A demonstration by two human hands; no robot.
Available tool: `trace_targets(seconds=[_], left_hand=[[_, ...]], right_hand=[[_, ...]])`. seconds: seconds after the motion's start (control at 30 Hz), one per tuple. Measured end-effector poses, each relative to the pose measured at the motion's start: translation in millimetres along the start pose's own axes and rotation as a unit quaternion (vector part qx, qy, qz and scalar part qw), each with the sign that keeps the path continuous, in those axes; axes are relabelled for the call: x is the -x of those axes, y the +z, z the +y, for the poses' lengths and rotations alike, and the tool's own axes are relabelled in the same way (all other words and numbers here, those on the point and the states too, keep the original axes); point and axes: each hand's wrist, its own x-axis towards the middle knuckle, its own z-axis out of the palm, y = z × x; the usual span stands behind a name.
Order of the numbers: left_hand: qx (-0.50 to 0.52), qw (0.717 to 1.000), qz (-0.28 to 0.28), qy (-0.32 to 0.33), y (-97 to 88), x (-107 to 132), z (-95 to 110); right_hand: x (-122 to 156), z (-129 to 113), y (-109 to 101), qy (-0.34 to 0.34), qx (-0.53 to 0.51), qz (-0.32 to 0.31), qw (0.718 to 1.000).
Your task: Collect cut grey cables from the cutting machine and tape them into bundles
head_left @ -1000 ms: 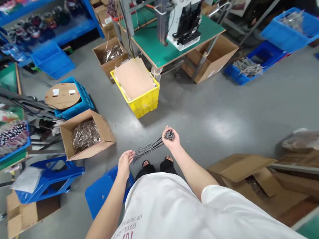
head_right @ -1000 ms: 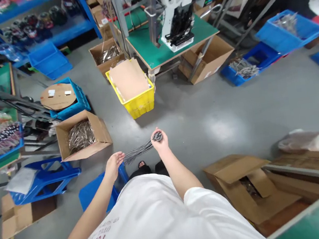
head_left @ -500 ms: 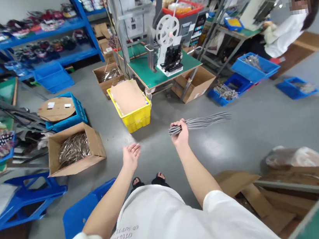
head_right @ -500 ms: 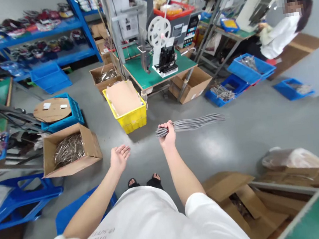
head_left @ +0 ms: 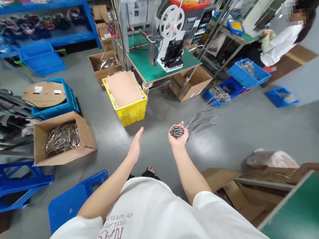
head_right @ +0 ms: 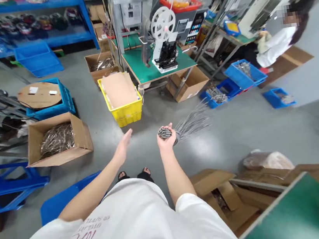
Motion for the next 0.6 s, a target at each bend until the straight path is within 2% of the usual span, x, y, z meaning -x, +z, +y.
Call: trace_targets(seconds=[0.07,0.17,0.23,0.3,0.37,0.43,0.5,0.6], left_hand=[[0.009,0.995,0.074,-0.065,-41.7,20,-22],[0.007,0.979,0.166,-0.117,-98.8,59,-45],[0.002,0.965,0.22,-0.143,-129.0,86,-51],[0.003,0.948,0.269,-0.17,-150.6,105,-53],[0.012,0.935,0.301,-0.188,-163.0,115,-52],[0.027,0.929,0.313,-0.196,-166.9,114,-52],[0.047,0.93,0.307,-0.196,-164.1,104,-52],[0.077,0.937,0.279,-0.196,-150.4,80,-53]], right_hand=[[-5,9,-19,0.048,-0.032,0.009,0.998],[-7,25,-43,0.119,-0.09,0.019,0.989],[-6,35,-52,0.165,-0.12,0.03,0.978],[0,45,-55,0.229,-0.156,0.035,0.96],[9,59,-57,0.294,-0.183,0.036,0.937],[18,74,-60,0.325,-0.171,0.036,0.929],[24,85,-65,0.312,-0.121,0.039,0.942],[15,86,-73,0.243,-0.044,0.049,0.968]])
